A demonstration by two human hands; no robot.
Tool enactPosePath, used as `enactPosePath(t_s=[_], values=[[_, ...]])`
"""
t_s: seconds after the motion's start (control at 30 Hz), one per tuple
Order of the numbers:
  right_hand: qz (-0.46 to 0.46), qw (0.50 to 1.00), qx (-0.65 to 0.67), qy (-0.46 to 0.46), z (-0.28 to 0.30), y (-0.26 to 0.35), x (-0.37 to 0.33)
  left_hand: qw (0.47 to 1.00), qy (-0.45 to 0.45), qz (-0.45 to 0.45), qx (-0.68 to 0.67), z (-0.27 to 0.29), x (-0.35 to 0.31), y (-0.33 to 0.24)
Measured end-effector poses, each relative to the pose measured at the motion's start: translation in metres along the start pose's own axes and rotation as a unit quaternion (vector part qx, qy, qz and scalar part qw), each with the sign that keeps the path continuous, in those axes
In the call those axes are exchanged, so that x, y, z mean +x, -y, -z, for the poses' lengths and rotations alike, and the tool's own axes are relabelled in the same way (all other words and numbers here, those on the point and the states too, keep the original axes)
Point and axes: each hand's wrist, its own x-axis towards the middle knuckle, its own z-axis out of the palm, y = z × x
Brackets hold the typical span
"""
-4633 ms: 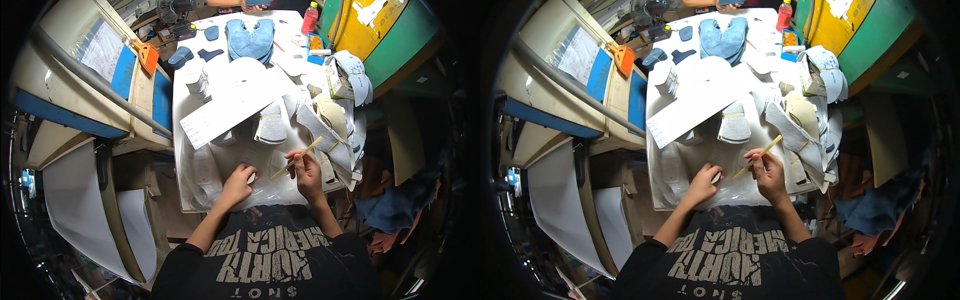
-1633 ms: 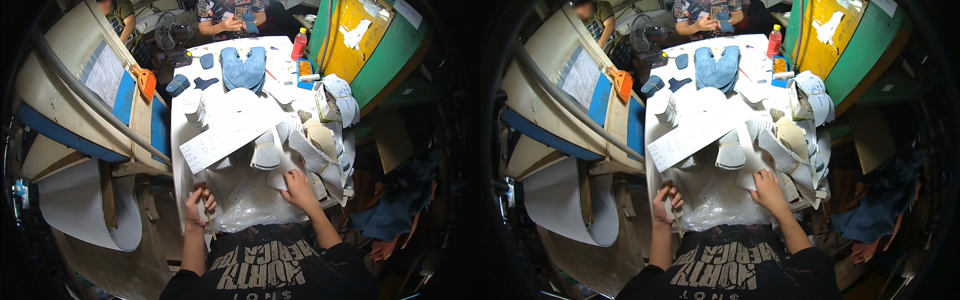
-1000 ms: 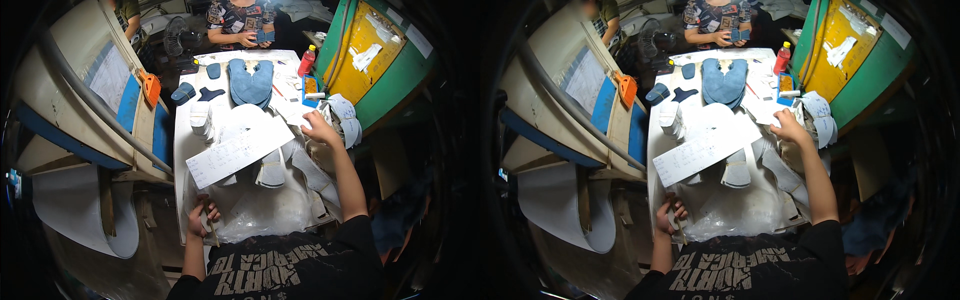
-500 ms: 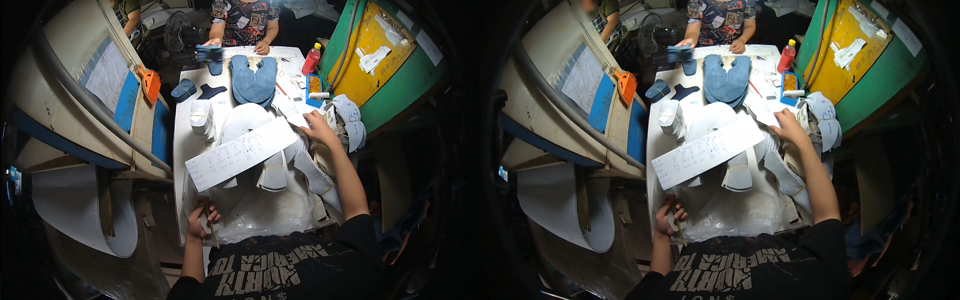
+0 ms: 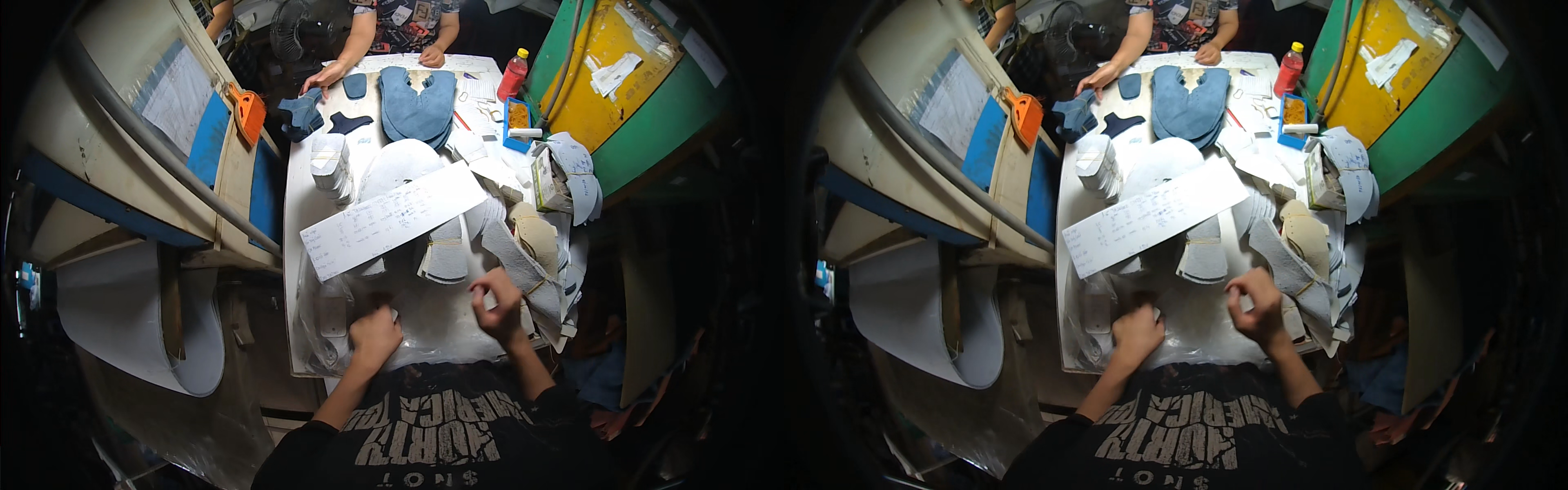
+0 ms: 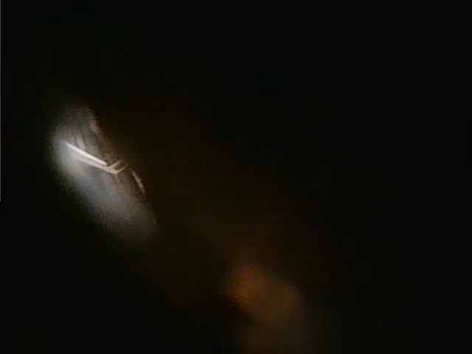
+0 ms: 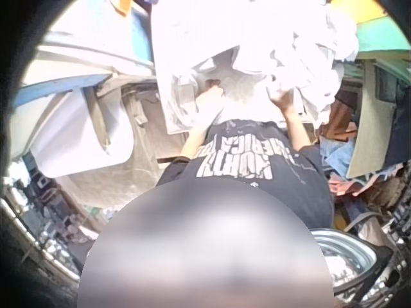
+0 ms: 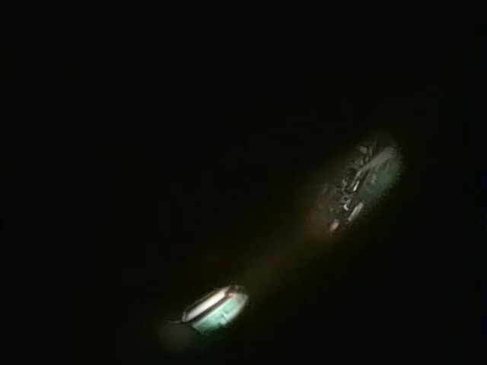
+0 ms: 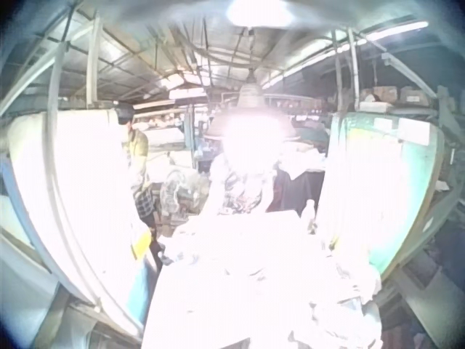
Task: The person handles white foam shoe insoles and blue fabric shoe parts at a cluttered workbench. They place items into a clear plastic bag, seal it, and briefly interact with a coworker while holding the bag. The person also picks up a red bottle and places it on the table.
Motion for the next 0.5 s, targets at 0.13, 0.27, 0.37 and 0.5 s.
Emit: enactPosePath(t_s=[0.13,0.27,0.37,0.5], values=[[-0.066,0.988,-0.058,0.125,-0.021,0.000,-0.046,1.000,0.009,0.008,-0.008,-0.005,0.002,-0.004],[-0.082,0.956,-0.151,0.239,-0.018,-0.007,-0.076,0.998,-0.044,0.006,-0.042,-0.006,0.002,0.002],[-0.144,0.901,-0.118,0.391,-0.010,-0.010,-0.085,0.990,-0.060,-0.051,-0.121,0.001,-0.003,0.001],[-0.171,0.842,0.011,0.512,0.015,-0.004,-0.057,0.952,-0.007,-0.198,-0.231,0.031,-0.027,0.009]])
